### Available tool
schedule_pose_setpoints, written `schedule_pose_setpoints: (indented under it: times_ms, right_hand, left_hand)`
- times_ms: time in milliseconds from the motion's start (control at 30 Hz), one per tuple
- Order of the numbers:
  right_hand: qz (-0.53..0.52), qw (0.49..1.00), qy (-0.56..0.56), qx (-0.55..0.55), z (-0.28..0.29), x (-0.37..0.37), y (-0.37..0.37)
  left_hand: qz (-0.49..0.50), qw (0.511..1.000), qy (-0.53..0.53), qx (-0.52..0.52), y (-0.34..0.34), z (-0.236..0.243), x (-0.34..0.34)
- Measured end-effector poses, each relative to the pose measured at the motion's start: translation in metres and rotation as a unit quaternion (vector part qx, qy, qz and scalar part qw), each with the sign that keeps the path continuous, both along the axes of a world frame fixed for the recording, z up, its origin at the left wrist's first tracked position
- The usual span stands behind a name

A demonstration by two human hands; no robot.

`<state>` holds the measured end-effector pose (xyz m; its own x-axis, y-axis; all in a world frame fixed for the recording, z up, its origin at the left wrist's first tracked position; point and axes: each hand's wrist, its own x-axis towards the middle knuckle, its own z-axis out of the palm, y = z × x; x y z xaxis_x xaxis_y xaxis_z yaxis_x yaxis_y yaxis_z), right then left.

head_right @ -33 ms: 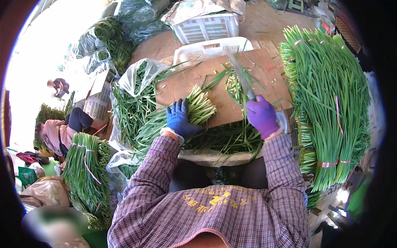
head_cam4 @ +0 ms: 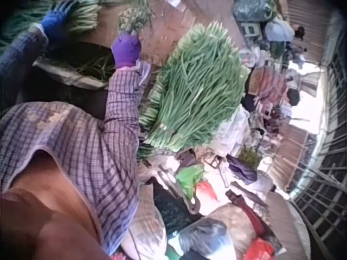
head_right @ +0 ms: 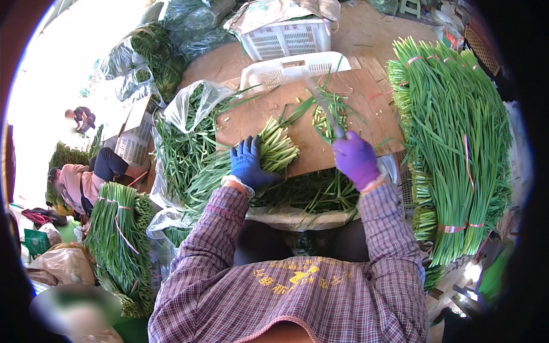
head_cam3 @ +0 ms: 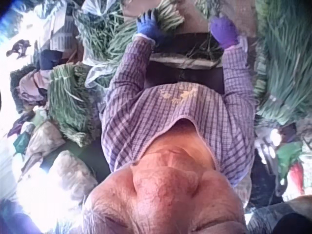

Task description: The person trims the ends of green onions using a knife on a wooden board, then bundles them with rubber bands. The person places the finished bundles on a nearby pile and continues processing more onions from a plastic bag.

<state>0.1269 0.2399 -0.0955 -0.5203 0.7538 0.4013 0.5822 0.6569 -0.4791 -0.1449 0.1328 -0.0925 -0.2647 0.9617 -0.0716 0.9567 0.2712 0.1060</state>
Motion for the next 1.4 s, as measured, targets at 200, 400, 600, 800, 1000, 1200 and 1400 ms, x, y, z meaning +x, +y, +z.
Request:
schedule_pose_setpoints:
  times_ms: [200, 400, 600, 800, 1000, 1200, 1400]
  right_hand:
    - [0.182, 0.955, -0.233, -0.004, -0.013, -0.071, -0.016]
    - [0.168, 0.976, -0.127, -0.048, -0.015, -0.054, -0.016]
    - [0.176, 0.974, -0.041, -0.136, 0.020, -0.030, -0.046]
    - [0.237, 0.954, -0.068, -0.171, -0.016, -0.029, -0.041]
    - [0.248, 0.916, -0.143, -0.282, -0.005, -0.047, -0.021]
    - [0.366, 0.904, -0.220, 0.015, -0.024, -0.077, -0.011]
    - [0.215, 0.903, -0.359, -0.100, -0.029, -0.137, -0.019]
  left_hand:
    - [0.006, 1.000, -0.029, 0.004, 0.005, 0.004, -0.012]
    - [0.014, 0.989, -0.091, -0.117, 0.030, -0.008, -0.037]
    - [0.017, 0.989, -0.089, -0.113, 0.026, -0.012, -0.034]
    - [-0.008, 0.995, -0.062, -0.079, 0.023, -0.019, -0.034]
    - [-0.033, 0.997, -0.063, -0.035, 0.019, -0.033, -0.038]
    - [-0.039, 0.998, -0.047, -0.027, 0.016, -0.035, -0.035]
    - [-0.039, 0.997, -0.067, -0.010, 0.014, -0.035, -0.032]
